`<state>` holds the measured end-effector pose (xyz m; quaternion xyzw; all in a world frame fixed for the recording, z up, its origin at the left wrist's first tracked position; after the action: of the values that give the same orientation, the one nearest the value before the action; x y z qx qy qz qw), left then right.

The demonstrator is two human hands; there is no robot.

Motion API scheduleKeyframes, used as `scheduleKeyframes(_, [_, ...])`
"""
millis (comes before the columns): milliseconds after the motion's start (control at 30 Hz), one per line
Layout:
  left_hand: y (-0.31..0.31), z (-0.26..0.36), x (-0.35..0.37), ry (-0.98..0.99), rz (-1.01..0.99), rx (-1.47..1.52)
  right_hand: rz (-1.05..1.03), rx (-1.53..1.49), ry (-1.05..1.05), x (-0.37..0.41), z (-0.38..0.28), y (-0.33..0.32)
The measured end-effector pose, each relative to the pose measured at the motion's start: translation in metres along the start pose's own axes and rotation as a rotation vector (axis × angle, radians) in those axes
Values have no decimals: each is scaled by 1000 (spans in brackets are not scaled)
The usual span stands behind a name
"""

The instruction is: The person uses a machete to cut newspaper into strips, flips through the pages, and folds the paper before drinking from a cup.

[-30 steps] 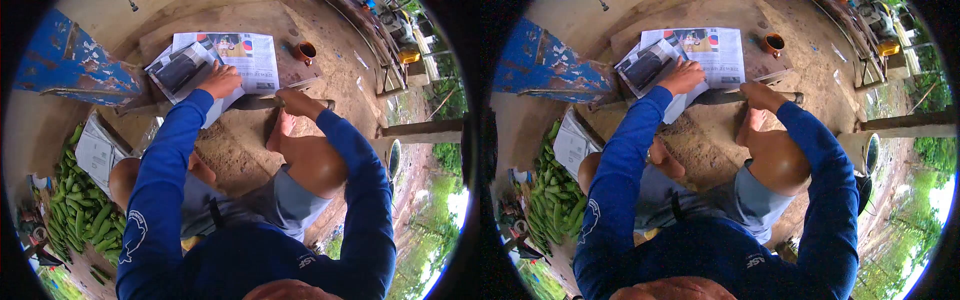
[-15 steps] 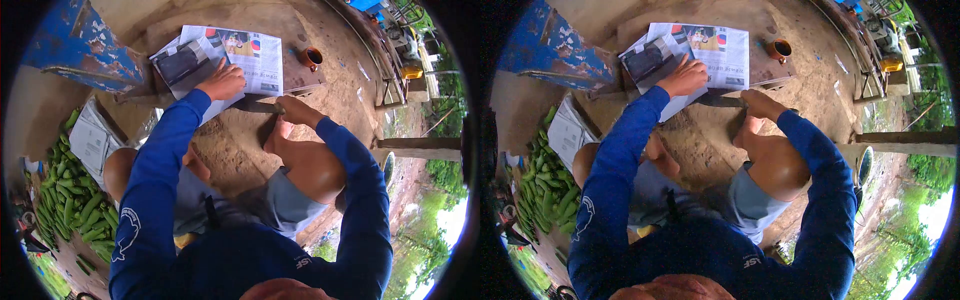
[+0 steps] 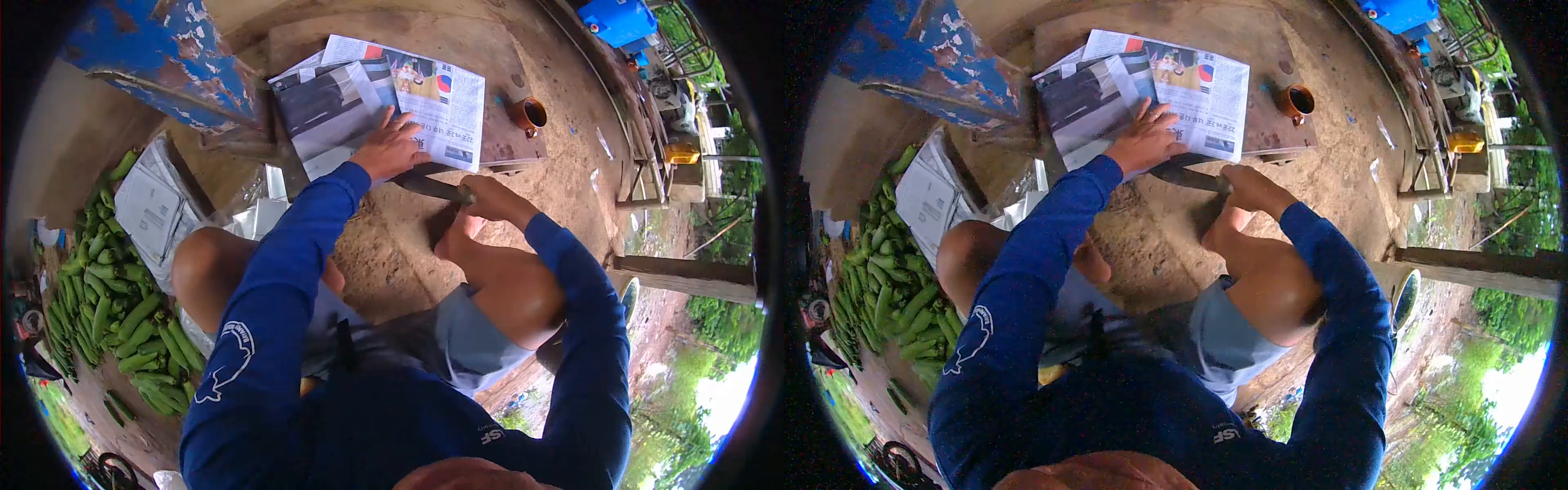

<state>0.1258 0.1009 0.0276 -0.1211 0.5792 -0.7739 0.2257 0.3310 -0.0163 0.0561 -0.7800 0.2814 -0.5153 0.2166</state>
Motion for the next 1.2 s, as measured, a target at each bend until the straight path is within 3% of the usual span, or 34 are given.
scheduleKeyframes(133, [6, 0, 0, -1, -82, -8, 91, 28, -70, -3, 8, 3])
scheduleKeyframes(233, [4, 0, 2, -27, 31, -89, 43, -4, -55, -6, 12, 9])
scheduleKeyframes(333, [-10, -21, 13, -322, 292, -41, -11, -22, -38, -5, 11, 12])
scheduleKeyframes(433, [-18, -35, 22, -539, 307, -35, -1, 34, -10, -7, 10, 12])
scheduleKeyframes(467, [-16, -36, 22, -536, 198, -49, -3, -4, -25, -7, 9, 12])
scheduleKeyframes(600, [4, -33, 24, -483, 134, -103, 2, -34, -15, -8, 3, 8])
scheduleKeyframes(667, [2, -31, 23, -467, 142, -119, 45, 4, -64, -13, 14, 14])
scheduleKeyframes(800, [4, -31, 25, -454, 141, -136, 7, -12, 45, -4, 9, 0])
scheduleKeyframes(1000, [11, -34, 25, -391, 177, -109, 137, 7, 26, 9, 45, -3])
scheduleKeyframes(1200, [5, -27, 27, -448, 51, -162, 183, 102, 54, 13, 31, -11])
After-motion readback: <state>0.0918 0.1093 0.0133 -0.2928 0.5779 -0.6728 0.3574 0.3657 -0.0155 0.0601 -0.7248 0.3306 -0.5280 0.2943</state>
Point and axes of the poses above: each hand's wrist, its own x-axis away from the middle knuckle, its own y-axis out of the palm, z = x × y, the point moved 5 cm from there along -x, towards the middle knuckle, and after that the axes turned 13 degrees about -z, right-handed, at the moved point
